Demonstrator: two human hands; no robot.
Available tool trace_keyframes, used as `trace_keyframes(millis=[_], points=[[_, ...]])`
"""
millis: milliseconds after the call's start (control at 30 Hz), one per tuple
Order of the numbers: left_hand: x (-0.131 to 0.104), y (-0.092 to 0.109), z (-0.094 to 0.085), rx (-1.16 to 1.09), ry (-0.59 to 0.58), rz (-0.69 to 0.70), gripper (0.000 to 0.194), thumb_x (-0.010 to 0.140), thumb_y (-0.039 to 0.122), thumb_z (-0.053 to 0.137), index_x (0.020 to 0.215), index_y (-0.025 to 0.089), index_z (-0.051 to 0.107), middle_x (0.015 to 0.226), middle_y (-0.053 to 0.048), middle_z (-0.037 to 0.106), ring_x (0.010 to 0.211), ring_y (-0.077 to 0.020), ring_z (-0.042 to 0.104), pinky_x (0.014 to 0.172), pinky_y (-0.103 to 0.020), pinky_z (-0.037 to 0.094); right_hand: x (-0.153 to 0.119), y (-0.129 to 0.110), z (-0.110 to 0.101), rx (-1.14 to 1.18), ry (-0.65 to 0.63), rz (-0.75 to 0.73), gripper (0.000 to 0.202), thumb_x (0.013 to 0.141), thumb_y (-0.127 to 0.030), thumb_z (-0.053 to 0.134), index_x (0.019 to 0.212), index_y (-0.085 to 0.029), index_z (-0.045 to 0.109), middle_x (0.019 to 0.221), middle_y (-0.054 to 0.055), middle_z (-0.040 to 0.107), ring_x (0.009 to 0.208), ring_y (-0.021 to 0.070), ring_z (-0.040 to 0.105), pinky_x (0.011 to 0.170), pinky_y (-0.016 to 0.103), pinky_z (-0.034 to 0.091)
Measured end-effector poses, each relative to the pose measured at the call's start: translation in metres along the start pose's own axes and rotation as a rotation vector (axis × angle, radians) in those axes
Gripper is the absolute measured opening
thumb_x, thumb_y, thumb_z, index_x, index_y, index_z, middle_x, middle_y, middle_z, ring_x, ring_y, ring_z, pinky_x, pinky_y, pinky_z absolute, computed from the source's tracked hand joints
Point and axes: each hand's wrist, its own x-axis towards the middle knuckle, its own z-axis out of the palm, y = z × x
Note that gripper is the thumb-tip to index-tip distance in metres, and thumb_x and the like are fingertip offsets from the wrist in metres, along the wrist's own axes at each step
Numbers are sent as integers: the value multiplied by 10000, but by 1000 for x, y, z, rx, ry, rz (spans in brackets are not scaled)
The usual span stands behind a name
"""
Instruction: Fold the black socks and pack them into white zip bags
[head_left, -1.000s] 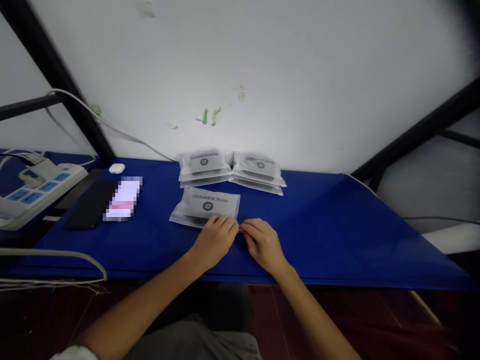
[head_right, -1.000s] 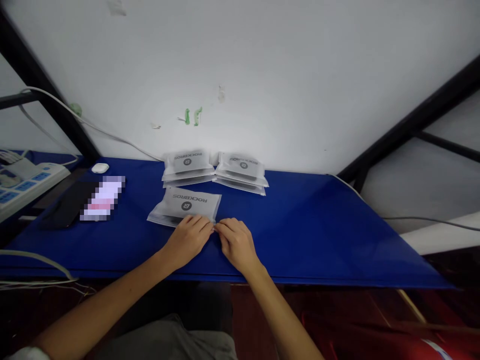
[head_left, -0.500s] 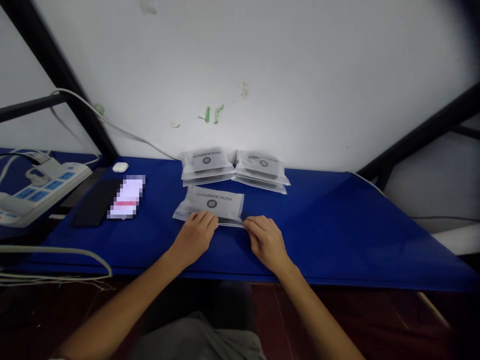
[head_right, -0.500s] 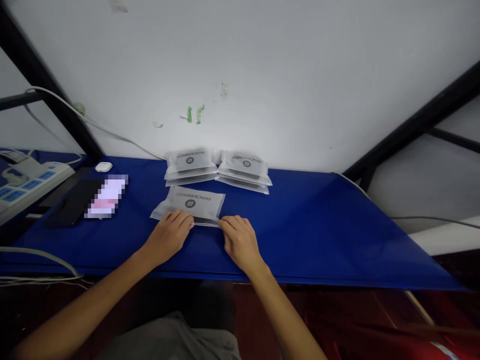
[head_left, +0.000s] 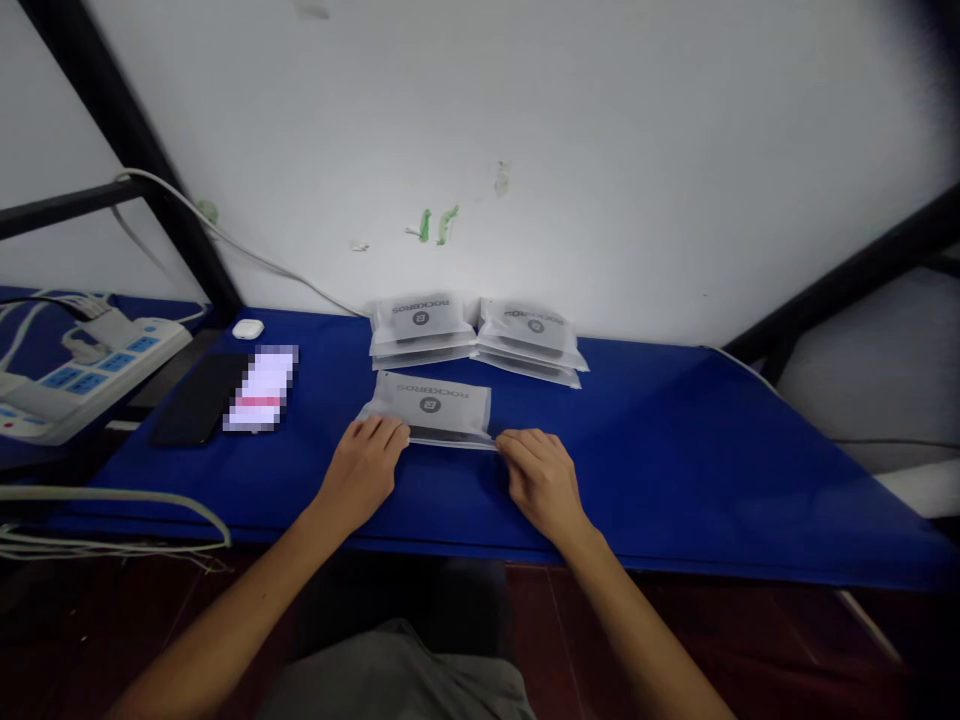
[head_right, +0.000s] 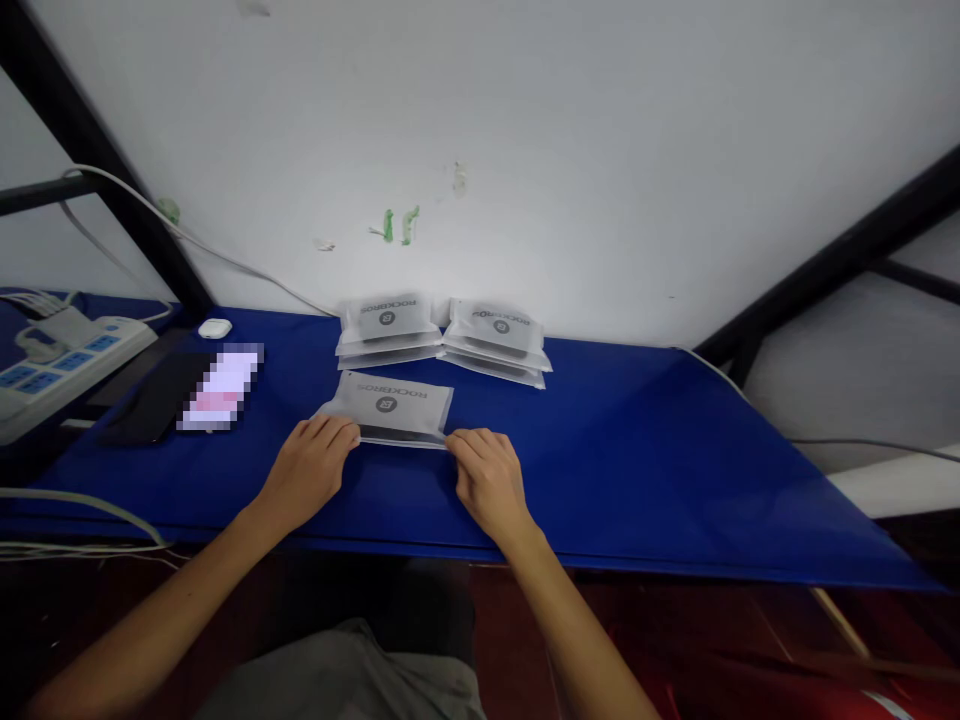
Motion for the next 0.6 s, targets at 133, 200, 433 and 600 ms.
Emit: trace_keyframes(millis=[133, 200, 433, 600], points=[[0, 0, 3, -9, -12, 1, 206, 943, 121, 375, 936, 157, 577, 900, -71, 641, 820, -215, 558, 720, -352, 426, 0, 0, 1, -23, 2, -1, 242, 880, -55, 438, 958, -182, 628, 903, 60, 695, 808, 191, 596, 689, 334, 405], [0, -2, 5, -42, -37, 4, 220, 950, 125, 356, 935, 158, 573, 904, -74, 635, 831, -214, 559, 730, -353, 433, 0, 1, 2, -45, -17, -8, 222, 901, -94, 451, 971, -190, 638, 926, 61, 698, 817, 192, 597, 689, 333, 410], [-1, -4, 5, -48, -24, 36, 173, 951, 148, 401, 946, 148, 574, 914, -66, 641, 830, -200, 563, 727, -334, 434, 1, 1, 2, -76, 17, -36, 188, 924, -145, 483, 936, -183, 667, 893, 61, 697, 777, 177, 573, 646, 316, 400], [0, -2, 7, -83, -28, 62, 164, 953, 178, 429, 938, 164, 591, 914, -55, 649, 835, -193, 575, 723, -329, 427, -2, 3, 3, 1, 22, 13, 216, 923, -152, 470, 933, -195, 681, 897, 65, 690, 757, 177, 573, 642, 318, 411]])
